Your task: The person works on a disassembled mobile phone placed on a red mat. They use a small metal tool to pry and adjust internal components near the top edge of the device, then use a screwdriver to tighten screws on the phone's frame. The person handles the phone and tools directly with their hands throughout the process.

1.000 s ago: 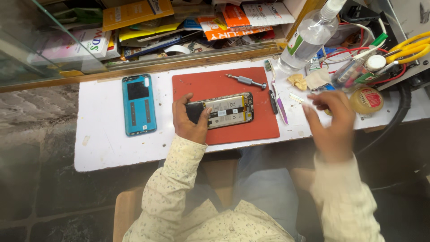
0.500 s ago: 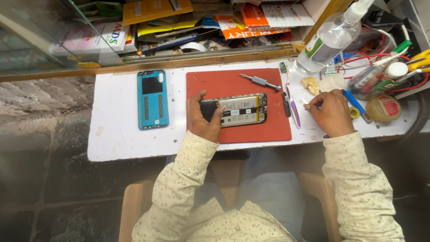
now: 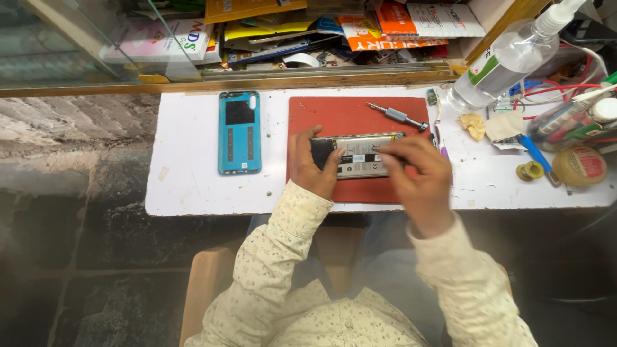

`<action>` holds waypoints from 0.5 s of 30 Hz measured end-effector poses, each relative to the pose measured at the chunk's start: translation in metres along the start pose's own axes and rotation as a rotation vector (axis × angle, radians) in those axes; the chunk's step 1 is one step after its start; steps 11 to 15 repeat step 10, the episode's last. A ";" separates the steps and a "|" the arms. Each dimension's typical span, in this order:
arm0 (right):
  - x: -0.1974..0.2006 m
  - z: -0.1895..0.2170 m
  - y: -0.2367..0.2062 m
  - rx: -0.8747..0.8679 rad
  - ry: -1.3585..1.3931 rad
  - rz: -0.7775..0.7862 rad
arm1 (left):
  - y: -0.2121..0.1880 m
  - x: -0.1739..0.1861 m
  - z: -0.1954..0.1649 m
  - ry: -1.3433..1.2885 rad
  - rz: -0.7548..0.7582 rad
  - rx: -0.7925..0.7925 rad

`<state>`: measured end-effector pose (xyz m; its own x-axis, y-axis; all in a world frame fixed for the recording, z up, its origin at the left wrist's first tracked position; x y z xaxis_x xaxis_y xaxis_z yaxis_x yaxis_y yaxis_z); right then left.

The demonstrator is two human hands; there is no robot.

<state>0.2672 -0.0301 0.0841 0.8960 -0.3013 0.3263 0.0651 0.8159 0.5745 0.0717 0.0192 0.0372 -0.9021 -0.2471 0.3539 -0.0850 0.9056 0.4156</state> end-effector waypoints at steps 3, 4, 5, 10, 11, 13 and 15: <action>-0.035 0.015 0.019 0.025 -0.068 0.033 | -0.001 0.001 0.000 -0.003 -0.008 -0.029; -0.042 0.016 0.022 -0.006 -0.052 0.038 | -0.001 0.000 0.001 -0.014 -0.008 -0.018; -0.048 0.015 0.024 -0.037 -0.036 0.042 | -0.001 -0.001 0.003 -0.025 -0.007 -0.008; -0.063 0.007 0.024 -0.050 -0.104 0.017 | -0.002 -0.006 0.012 -0.009 -0.014 -0.010; -0.063 0.007 0.024 -0.050 -0.104 0.017 | -0.002 -0.006 0.012 -0.009 -0.014 -0.010; -0.063 0.007 0.024 -0.050 -0.104 0.017 | -0.002 -0.006 0.012 -0.009 -0.014 -0.010; -0.063 0.007 0.024 -0.050 -0.104 0.017 | -0.002 -0.006 0.012 -0.009 -0.014 -0.010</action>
Point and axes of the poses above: each hand's wrist, its own y-axis towards the middle knuckle, its own x-axis out of the back of the hand, z = x × y, the point moved 6 cm from there along y, towards the middle knuckle, and after that the axes turned 3 degrees about y, right-handed, at the moved point
